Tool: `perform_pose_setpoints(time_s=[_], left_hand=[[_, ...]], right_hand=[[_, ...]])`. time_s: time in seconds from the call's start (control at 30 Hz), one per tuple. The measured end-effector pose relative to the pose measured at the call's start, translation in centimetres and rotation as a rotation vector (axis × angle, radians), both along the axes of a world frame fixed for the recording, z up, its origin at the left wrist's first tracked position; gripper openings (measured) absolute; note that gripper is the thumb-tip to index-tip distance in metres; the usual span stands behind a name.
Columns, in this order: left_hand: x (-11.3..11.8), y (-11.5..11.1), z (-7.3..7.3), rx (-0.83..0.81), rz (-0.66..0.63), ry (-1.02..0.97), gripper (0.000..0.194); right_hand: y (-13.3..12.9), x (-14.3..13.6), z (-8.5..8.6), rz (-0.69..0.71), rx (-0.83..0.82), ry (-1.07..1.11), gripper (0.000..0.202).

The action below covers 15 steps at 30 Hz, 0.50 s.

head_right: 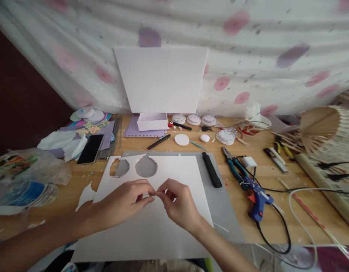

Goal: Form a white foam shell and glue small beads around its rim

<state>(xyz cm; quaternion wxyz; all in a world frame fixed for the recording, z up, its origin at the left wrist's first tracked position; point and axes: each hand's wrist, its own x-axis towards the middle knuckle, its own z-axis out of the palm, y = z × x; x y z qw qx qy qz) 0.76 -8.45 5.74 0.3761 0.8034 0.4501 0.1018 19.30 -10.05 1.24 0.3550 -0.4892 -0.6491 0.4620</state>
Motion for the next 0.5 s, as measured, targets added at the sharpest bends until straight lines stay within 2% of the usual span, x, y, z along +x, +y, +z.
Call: perform_pose_setpoints(time_s=[0.1,0.2,0.3,0.4,0.47,0.5], left_hand=[[0.1,0.5,-0.2,-0.003,0.007,-0.028,0.018],[0.0,1.3,0.1,-0.167,0.010,-0.104,0.018],[-0.2,1.8,0.5,-0.553,-0.053,-0.280,0.018],[-0.3,1.7,0.6,-1.028,-0.165,-0.500,0.021],[-0.3,1.2,0.6,-1.209,-0.202,-0.604,0.025],[-0.3,1.0,0.7,-1.213,-0.187,-0.632,0.025]], right_hand=[[0.2,-0.1,0.4,0.008,-0.123,0.069,0.014],[0.1,0.1,0.7,0.032,-0.212,0.166,0.015],[-0.2,0.4,1.1,0.129,-0.246,0.384,0.012],[-0.9,0.7,1.9,0.287,-0.143,0.617,0.003],[-1.3,0.8,2.4,0.341,-0.090,0.695,0.004],[-1.4,0.8,2.6,0.335,-0.089,0.711,0.006]])
